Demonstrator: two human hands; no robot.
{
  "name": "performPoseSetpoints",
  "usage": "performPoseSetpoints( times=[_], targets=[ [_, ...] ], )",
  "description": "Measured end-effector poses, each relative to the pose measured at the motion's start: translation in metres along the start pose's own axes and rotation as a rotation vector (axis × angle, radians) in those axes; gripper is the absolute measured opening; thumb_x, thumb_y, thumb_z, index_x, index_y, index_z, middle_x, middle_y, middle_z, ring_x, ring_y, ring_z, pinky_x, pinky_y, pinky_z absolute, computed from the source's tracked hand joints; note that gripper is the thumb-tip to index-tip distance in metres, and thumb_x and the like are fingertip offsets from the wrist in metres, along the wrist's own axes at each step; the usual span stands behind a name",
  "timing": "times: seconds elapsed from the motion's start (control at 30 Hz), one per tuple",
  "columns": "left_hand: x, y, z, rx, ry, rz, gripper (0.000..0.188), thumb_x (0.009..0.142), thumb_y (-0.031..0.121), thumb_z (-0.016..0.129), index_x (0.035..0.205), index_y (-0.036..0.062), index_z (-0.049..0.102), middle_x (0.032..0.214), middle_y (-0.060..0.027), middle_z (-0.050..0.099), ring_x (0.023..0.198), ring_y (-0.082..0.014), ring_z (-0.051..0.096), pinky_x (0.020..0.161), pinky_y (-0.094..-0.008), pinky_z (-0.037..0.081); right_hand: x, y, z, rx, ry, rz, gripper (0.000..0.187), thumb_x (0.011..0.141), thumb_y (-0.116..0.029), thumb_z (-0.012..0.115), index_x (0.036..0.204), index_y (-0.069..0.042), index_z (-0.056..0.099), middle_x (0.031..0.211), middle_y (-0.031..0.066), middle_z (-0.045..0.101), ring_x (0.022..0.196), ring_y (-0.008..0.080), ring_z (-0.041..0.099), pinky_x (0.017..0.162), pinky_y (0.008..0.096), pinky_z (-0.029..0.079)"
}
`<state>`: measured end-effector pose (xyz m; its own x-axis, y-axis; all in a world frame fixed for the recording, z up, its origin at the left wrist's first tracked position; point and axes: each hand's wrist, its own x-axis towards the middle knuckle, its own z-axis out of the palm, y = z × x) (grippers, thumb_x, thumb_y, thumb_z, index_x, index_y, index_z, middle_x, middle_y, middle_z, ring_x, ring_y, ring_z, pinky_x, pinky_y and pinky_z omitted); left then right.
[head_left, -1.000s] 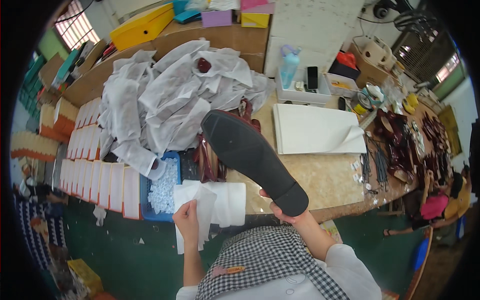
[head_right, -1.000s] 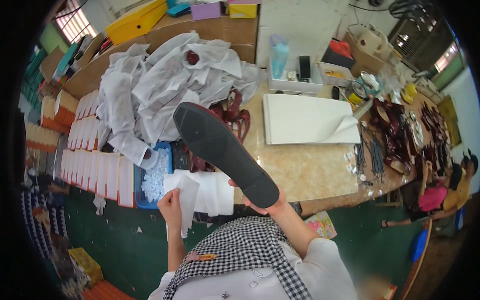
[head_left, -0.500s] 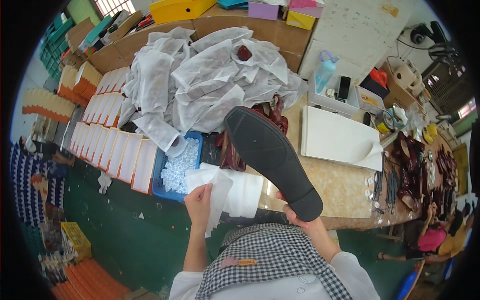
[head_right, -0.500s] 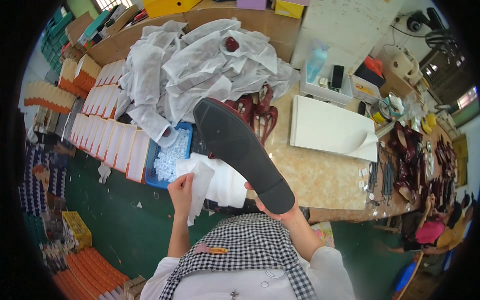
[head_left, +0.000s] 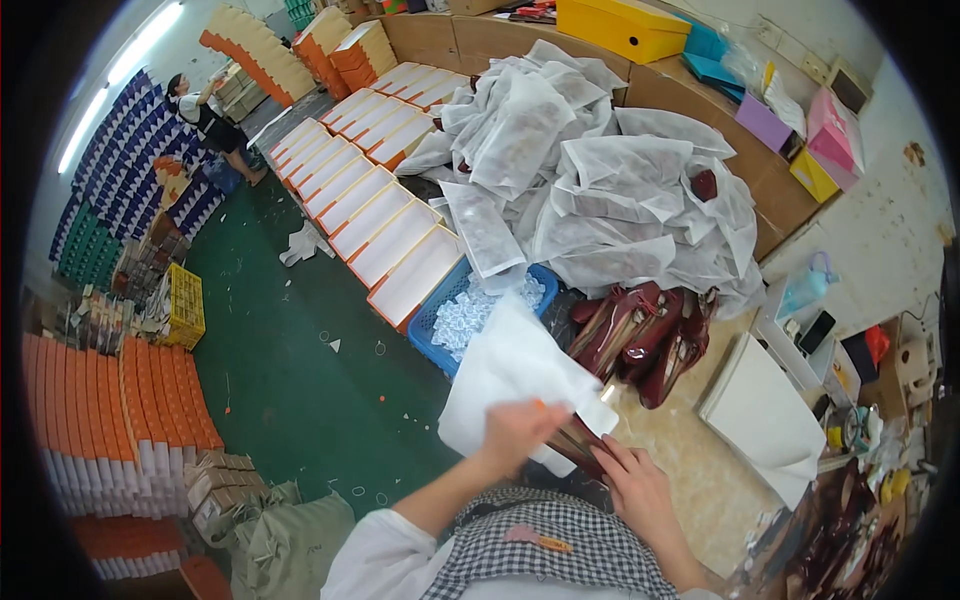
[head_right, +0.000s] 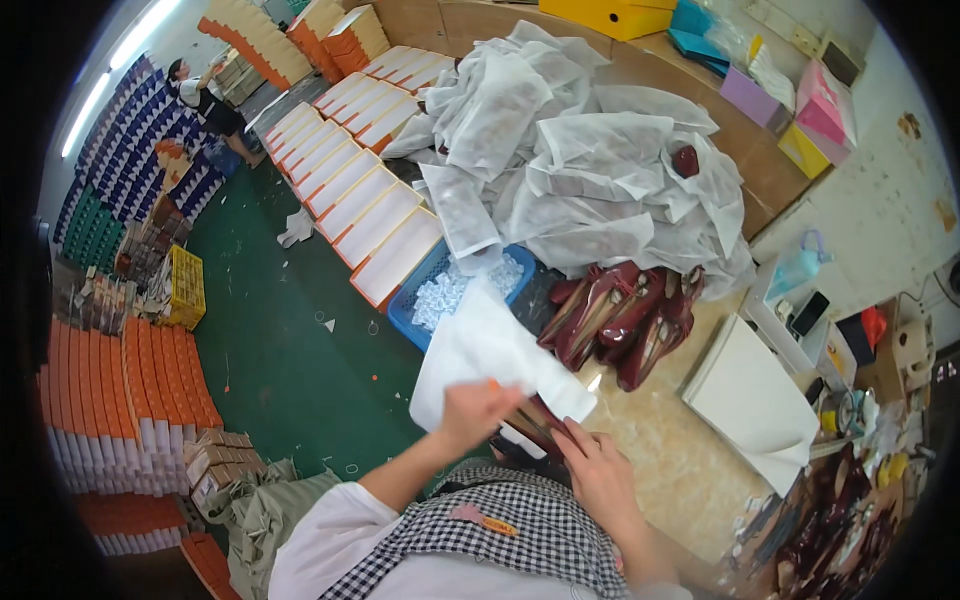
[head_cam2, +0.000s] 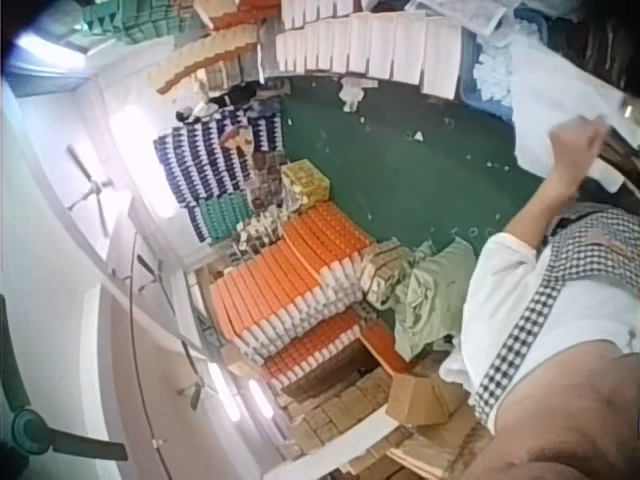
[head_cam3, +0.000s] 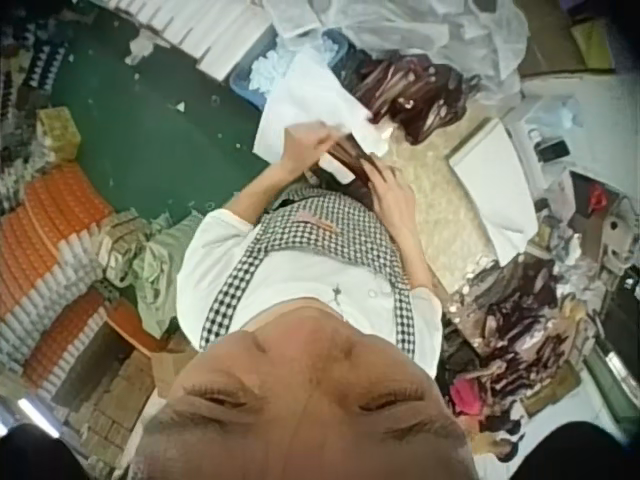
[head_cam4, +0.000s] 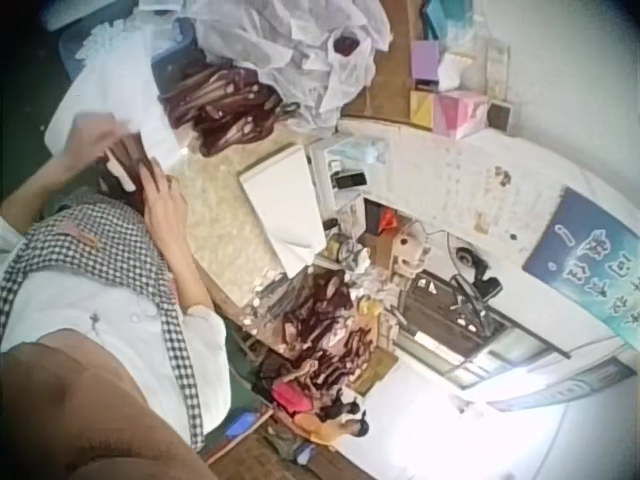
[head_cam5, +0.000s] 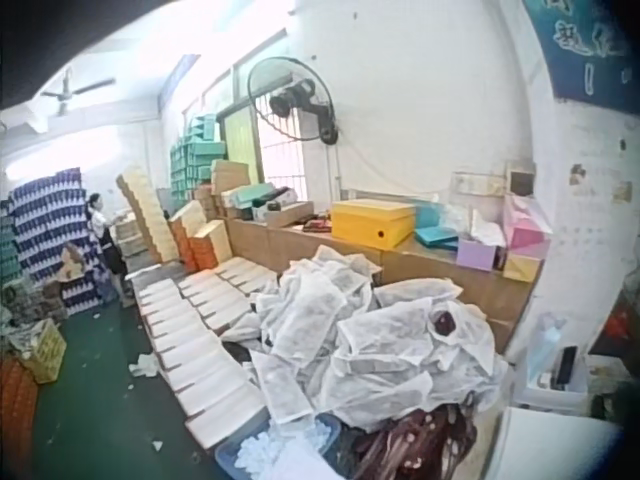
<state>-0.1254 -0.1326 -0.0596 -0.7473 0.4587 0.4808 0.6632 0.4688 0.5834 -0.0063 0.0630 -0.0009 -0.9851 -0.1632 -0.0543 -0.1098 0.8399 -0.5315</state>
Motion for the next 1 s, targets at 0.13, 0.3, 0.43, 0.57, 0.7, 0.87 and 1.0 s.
performPoseSetpoints(
  times=[0.13,0.3,0.43,0.57,0.7,0.87,1.0],
  targets=[
    [-0.006,0.008,0.001,-0.104,0.137,-0.127,0.008,0.079,0.017,0.07,0.084,0.01,0.07,0.053,-0.0057,0.046,0.043,-0.0205,0.047,0.042,-0.0329,0.037,0.056,0.023,0.023,0.74,-0.236,0.186,0.047,0.083,-0.013,0.064,0.128,-0.005,0.052,0.12,0.0082,0.059,0.102,0.0185,0.057,0.086,0.0298,0.047],
    [0.038,-0.034,-0.073,0.012,0.389,-0.333,0.01,0.08,0.014,0.07,0.078,0.0051,0.069,0.054,-0.0081,0.052,0.043,-0.0174,0.048,0.042,-0.0315,0.035,0.141,-0.016,0.01,0.446,-0.094,-0.205,0.048,0.084,-0.015,0.062,0.13,-0.007,0.051,0.117,0.0128,0.059,0.1,0.0217,0.058,0.086,0.0302,0.047],
    [0.052,-0.052,-0.098,0.18,0.436,-0.206,0.005,0.078,0.013,0.07,0.08,0.0082,0.069,0.052,-0.0052,0.049,0.041,-0.0173,0.046,0.04,-0.0319,0.034,0.136,-0.015,0.013,0.347,0.064,-0.254,0.041,0.086,-0.013,0.059,0.126,-0.008,0.053,0.122,0.0127,0.055,0.105,0.0262,0.056,0.085,0.0289,0.048],
    [0.027,-0.02,-0.05,0.018,0.202,0.094,0.012,0.072,0.013,0.074,0.084,0.0151,0.071,0.051,0.0014,0.036,0.041,-0.0133,0.037,0.039,-0.0288,0.031,0.144,-0.008,0.043,1.458,-0.365,0.38,0.031,0.091,-0.014,0.055,0.118,0.0,0.056,0.103,0.0055,0.063,0.095,0.0129,0.058,0.082,0.0269,0.048],
    [0.035,-0.03,-0.031,-0.029,0.248,-0.101,0.006,0.075,0.008,0.07,0.072,0.0085,0.066,0.051,-0.0027,0.038,0.042,-0.0154,0.038,0.041,-0.0288,0.029,0.243,0.012,0.09,1.171,0.001,-0.06,0.032,0.09,-0.014,0.053,0.119,0.0,0.053,0.104,0.0108,0.062,0.093,0.0172,0.06,0.079,0.0301,0.05],
    [0.05,-0.078,-0.052,-0.463,0.586,-0.59,0.028,0.089,0.007,0.053,0.062,-0.0007,0.051,0.061,0.0027,0.047,0.06,-0.0037,0.042,0.049,-0.0258,0.03,0.281,-0.026,0.036,0.887,0.178,-0.143,0.034,0.088,-0.024,0.062,0.115,-0.003,0.06,0.079,0.0048,0.065,0.067,0.0085,0.058,0.061,0.0261,0.047],
    [0.043,-0.071,-0.001,-0.826,0.403,-0.774,0.032,0.094,0.015,0.05,0.066,0.0012,0.057,0.064,0.004,0.052,0.056,-0.0024,0.04,0.048,-0.021,0.029,0.207,0.0,0.072,0.96,0.05,0.031,0.021,0.086,-0.019,0.063,0.093,0.001,0.064,0.074,0.0079,0.064,0.066,0.0096,0.059,0.062,0.027,0.048]
  ],
)
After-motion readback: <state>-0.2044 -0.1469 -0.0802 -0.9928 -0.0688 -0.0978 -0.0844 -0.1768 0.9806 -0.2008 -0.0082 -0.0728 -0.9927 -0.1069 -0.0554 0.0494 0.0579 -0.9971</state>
